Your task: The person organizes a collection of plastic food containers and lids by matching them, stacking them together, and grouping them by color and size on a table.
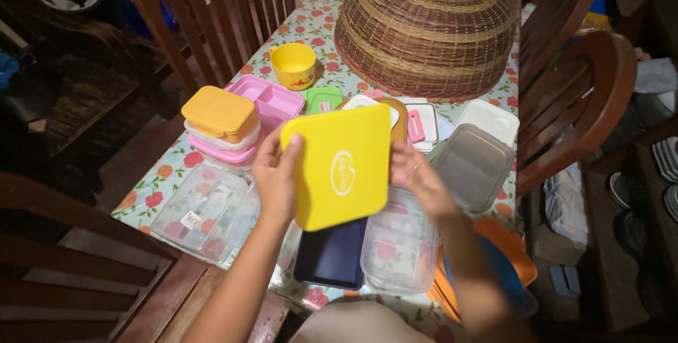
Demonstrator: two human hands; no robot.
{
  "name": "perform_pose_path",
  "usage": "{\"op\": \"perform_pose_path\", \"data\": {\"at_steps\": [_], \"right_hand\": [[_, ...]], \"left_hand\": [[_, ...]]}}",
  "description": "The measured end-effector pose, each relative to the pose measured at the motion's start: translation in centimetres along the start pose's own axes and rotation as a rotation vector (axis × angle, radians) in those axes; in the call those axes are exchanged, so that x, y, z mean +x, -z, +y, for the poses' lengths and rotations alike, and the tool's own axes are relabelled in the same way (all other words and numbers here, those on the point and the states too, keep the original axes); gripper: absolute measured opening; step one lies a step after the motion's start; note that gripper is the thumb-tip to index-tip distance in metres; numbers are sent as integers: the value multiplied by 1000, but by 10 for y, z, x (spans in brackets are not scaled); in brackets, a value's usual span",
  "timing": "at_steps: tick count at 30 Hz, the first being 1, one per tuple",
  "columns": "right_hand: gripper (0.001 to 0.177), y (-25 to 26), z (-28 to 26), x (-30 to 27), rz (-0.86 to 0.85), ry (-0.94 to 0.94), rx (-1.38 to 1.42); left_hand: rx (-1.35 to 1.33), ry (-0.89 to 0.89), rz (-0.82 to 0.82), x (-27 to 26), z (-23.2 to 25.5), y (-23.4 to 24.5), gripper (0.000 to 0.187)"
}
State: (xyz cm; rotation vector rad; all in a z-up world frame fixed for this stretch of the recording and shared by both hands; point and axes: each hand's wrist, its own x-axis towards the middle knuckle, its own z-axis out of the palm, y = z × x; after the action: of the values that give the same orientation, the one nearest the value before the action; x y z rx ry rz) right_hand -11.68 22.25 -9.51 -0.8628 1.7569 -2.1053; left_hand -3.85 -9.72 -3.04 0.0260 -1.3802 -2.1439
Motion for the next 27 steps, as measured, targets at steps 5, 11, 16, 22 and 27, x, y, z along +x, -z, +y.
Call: {"op": "perform_pose_path", "data": {"at_steps": [5,11,16,22,27], "right_hand": [[76,-30,31,-27,78,-206,46],[61,-61,25,-47,149,-322,198],[48,-72,34,-54,231,-322,364],[50,-43,37,-59,284,-368,226],[57,103,36,-78,964,169,-1073]], "left_hand": [[-247,249,145,-8,-8,20,48],[-326,477,225,-26,-31,34,50],[-47,659,75,-78,-42,28,53],[34,703,-51,-83,-45,31,58],[153,730,-164,-47,-51,41,57]]}}
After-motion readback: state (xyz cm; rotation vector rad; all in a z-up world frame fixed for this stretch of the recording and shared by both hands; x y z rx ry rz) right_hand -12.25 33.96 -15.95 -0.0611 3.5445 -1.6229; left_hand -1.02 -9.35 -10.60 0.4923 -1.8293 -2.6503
